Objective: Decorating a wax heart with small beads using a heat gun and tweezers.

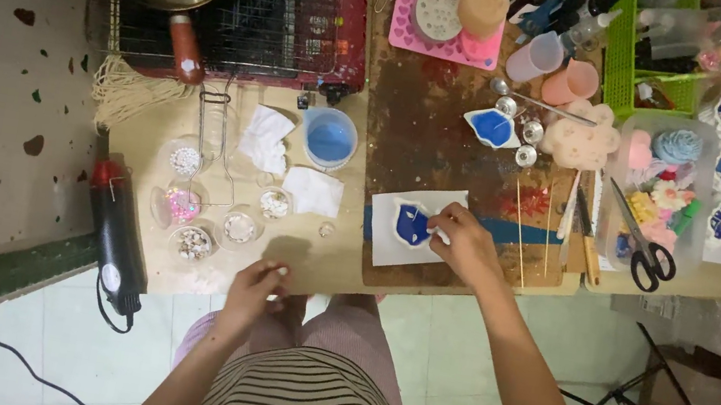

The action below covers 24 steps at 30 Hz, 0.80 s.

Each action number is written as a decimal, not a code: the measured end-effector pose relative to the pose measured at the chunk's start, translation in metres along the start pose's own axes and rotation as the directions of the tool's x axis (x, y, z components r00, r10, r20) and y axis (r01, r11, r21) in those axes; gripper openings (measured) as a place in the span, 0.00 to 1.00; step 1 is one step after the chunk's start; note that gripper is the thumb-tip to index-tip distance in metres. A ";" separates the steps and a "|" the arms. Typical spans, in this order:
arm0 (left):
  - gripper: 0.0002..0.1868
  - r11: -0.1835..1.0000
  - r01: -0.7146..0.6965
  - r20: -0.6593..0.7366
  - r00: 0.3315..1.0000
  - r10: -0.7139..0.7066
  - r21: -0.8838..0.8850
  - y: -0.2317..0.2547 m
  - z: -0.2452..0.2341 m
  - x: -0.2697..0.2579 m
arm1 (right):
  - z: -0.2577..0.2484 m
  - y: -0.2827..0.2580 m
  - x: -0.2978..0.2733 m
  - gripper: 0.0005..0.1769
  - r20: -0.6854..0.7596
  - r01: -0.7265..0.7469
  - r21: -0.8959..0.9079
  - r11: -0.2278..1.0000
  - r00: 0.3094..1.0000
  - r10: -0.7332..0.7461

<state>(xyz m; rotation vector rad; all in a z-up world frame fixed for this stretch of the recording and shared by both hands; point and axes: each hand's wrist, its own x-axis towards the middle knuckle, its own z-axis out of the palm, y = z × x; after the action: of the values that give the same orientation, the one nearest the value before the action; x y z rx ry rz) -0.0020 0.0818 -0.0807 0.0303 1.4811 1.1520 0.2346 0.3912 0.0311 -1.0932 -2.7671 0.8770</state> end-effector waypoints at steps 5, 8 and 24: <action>0.14 1.000 -0.013 -0.114 0.993 0.010 -0.026 0.017 -0.020 -0.030 | -0.001 0.002 0.007 0.13 0.045 0.070 -0.011 0.997 0.997 -0.070; 0.13 0.997 0.044 -0.154 0.987 -0.054 -0.070 0.009 -0.028 -0.031 | -0.005 -0.002 0.009 0.13 0.073 0.095 -0.034 0.995 0.993 -0.092; 0.14 0.996 -0.084 -0.286 0.955 0.075 -0.019 -0.019 -0.043 -0.040 | 0.082 -0.102 -0.002 0.11 -0.045 0.016 0.306 0.952 0.999 -0.002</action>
<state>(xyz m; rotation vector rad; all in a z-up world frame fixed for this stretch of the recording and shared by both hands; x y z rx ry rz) -0.0123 0.0210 -0.0713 -0.1026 1.7280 1.2846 0.1537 0.2894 0.0159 -1.0294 -2.4849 1.2134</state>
